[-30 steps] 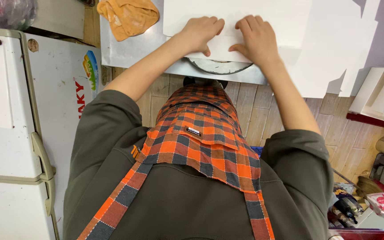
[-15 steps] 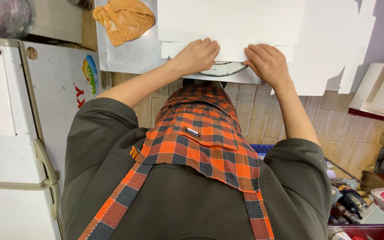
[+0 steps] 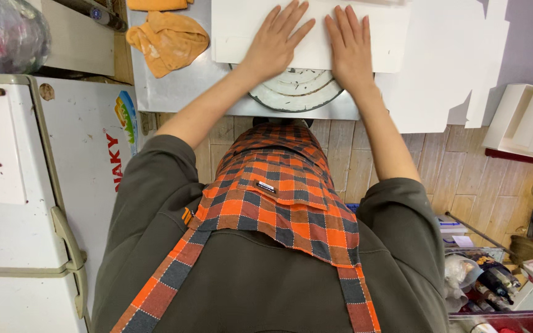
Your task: The person assembles white cardboard boxes by folding and pressing the flaps into shape. They handle each box one at a time, folding the sides and securing the structure on a metal countertop.
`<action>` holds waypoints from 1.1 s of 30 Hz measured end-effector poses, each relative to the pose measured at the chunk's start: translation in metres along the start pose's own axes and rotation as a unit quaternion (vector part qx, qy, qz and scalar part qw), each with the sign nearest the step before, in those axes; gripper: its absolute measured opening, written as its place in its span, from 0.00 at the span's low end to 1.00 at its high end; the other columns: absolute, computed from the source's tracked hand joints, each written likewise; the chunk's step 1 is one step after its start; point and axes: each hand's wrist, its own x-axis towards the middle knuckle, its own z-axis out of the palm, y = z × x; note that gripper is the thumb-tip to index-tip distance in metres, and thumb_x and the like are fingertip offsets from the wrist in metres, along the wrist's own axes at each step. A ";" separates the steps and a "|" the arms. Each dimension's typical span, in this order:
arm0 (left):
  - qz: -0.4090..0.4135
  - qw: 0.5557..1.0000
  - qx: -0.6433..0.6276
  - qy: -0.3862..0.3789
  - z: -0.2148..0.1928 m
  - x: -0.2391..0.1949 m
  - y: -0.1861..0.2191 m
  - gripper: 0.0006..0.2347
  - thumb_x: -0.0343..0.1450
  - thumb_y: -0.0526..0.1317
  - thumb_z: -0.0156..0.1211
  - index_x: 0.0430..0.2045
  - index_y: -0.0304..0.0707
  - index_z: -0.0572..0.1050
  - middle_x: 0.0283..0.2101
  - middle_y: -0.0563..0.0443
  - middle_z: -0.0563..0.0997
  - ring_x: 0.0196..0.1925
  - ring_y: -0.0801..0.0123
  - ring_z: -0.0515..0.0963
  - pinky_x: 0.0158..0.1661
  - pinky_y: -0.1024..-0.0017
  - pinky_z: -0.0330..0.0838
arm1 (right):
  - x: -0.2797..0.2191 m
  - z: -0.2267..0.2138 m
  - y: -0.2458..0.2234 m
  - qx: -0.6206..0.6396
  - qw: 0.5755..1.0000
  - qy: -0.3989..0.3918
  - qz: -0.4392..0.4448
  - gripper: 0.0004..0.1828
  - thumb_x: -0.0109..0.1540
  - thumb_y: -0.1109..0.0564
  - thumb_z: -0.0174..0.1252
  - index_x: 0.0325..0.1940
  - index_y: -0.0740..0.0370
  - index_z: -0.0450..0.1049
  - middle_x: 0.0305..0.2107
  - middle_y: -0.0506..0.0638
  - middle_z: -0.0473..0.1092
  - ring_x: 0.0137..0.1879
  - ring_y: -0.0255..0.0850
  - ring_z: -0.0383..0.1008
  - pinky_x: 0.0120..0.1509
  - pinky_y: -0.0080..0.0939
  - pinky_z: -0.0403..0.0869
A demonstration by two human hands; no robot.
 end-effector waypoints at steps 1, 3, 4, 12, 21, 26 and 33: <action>-0.037 0.999 0.027 -0.017 0.010 0.003 0.010 0.28 0.72 0.32 0.52 0.72 0.34 0.63 0.77 0.38 0.53 0.80 0.52 0.48 0.74 0.50 0.44 | 0.001 0.010 -0.008 -0.013 0.999 -0.022 0.022 0.29 0.72 0.66 0.47 0.79 0.66 0.61 0.75 0.62 0.56 0.82 0.55 0.49 0.83 0.64 0.44; -0.113 0.989 0.082 -0.051 0.030 0.015 0.029 0.29 0.74 0.32 0.50 0.75 0.31 0.57 0.80 0.39 0.47 0.82 0.54 0.42 0.77 0.51 0.38 | 0.007 0.029 -0.023 -0.039 0.995 -0.065 0.063 0.34 0.69 0.71 0.41 0.82 0.68 0.55 0.79 0.61 0.52 0.85 0.52 0.44 0.85 0.63 0.40; -0.126 0.990 0.045 -0.041 0.035 0.018 0.034 0.28 0.76 0.35 0.50 0.74 0.27 0.55 0.79 0.37 0.47 0.82 0.52 0.41 0.77 0.50 0.38 | 0.008 0.033 -0.026 -0.002 0.994 -0.064 0.089 0.33 0.70 0.68 0.42 0.82 0.68 0.53 0.79 0.60 0.51 0.85 0.52 0.43 0.86 0.62 0.40; -0.137 0.974 -0.090 -0.156 0.004 0.000 0.023 0.29 0.80 0.55 0.48 0.75 0.42 0.52 0.78 0.41 0.45 0.80 0.53 0.41 0.75 0.47 0.34 | 0.012 0.000 -0.034 0.090 0.977 -0.157 0.108 0.44 0.76 0.39 0.45 0.81 0.74 0.40 0.79 0.66 0.37 0.84 0.59 0.30 0.83 0.67 0.31; -0.174 0.978 0.077 -0.082 -0.042 -0.087 -0.050 0.30 0.82 0.50 0.55 0.78 0.38 0.53 0.81 0.41 0.44 0.82 0.51 0.41 0.74 0.43 0.35 | 0.024 -0.014 -0.034 0.015 0.978 -0.203 0.044 0.53 0.64 0.23 0.42 0.85 0.53 0.46 0.80 0.58 0.38 0.83 0.55 0.28 0.81 0.68 0.29; -0.160 0.980 0.063 -0.103 -0.070 -0.099 -0.034 0.30 0.77 0.50 0.58 0.69 0.26 0.63 0.74 0.30 0.57 0.77 0.44 0.53 0.71 0.44 0.43 | 0.036 -0.021 -0.009 0.139 0.980 -0.138 -0.033 0.37 0.73 0.29 0.37 0.76 0.52 0.65 0.75 0.61 0.54 0.82 0.58 0.44 0.81 0.69 0.34; 0.040 0.998 0.039 -0.008 -0.094 -0.048 -0.010 0.07 0.71 0.36 0.59 0.38 0.32 0.80 0.54 0.44 0.79 0.63 0.58 0.74 0.65 0.63 0.61 | 0.056 -0.029 -0.037 0.087 0.985 -0.117 -0.094 0.23 0.71 0.37 0.59 0.58 0.56 0.80 0.44 0.54 0.77 0.54 0.49 0.76 0.74 0.57 0.62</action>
